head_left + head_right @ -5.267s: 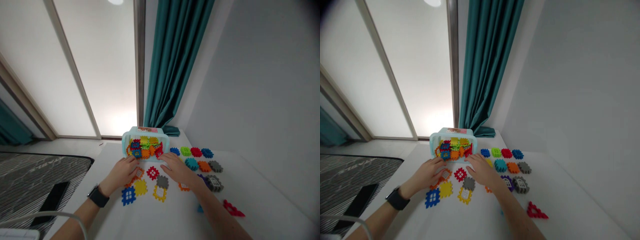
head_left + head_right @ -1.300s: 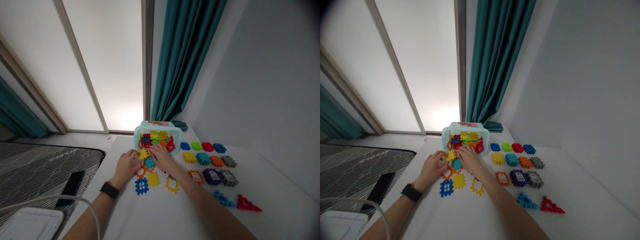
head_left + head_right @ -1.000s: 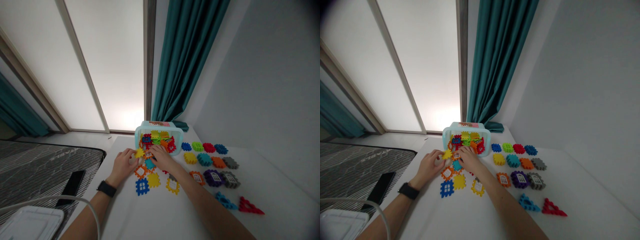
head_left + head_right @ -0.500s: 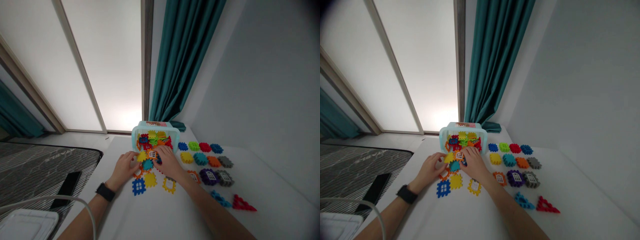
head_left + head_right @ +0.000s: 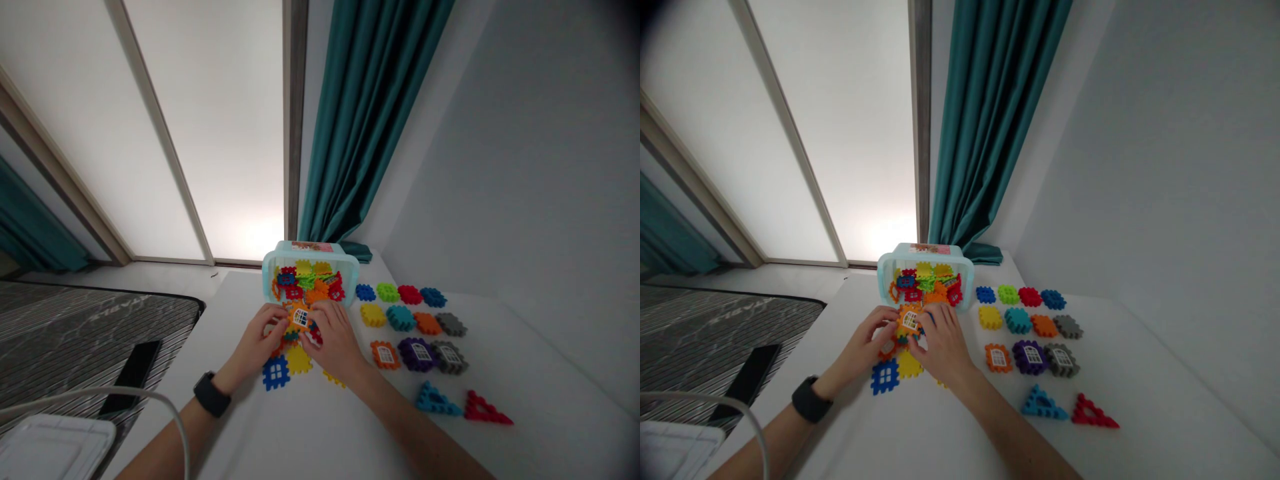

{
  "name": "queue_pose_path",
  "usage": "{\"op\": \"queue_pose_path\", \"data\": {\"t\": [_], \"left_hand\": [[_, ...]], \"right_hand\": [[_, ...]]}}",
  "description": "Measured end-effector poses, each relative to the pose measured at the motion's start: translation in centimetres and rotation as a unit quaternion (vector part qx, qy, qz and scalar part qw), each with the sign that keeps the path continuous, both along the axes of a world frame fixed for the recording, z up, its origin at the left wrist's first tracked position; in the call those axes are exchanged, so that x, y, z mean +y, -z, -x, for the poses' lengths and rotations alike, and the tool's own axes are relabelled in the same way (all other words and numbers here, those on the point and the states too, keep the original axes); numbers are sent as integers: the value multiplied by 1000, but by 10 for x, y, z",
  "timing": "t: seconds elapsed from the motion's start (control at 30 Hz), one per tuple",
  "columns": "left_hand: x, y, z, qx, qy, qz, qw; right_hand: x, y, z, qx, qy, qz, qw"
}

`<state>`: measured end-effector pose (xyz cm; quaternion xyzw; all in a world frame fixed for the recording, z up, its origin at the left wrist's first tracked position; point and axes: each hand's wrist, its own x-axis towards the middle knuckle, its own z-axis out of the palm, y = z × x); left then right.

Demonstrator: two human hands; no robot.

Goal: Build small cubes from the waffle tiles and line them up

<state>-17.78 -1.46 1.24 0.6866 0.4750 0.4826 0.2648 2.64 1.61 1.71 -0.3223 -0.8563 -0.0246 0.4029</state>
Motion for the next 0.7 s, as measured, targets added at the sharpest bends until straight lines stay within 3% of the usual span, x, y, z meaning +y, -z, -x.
{"op": "queue_pose_path", "data": {"t": [0.27,0.5,0.7], "left_hand": [[-1,-2,-7,-103,9,49,993],[4,0,2,-106,-29,43,993],[2,-1,2,-88,0,49,995]], "right_hand": [[-6,5,2,-12,21,-24,999],[-2,-6,-6,-97,-65,30,993],[1,-14,-14,-114,-106,33,987]]}}
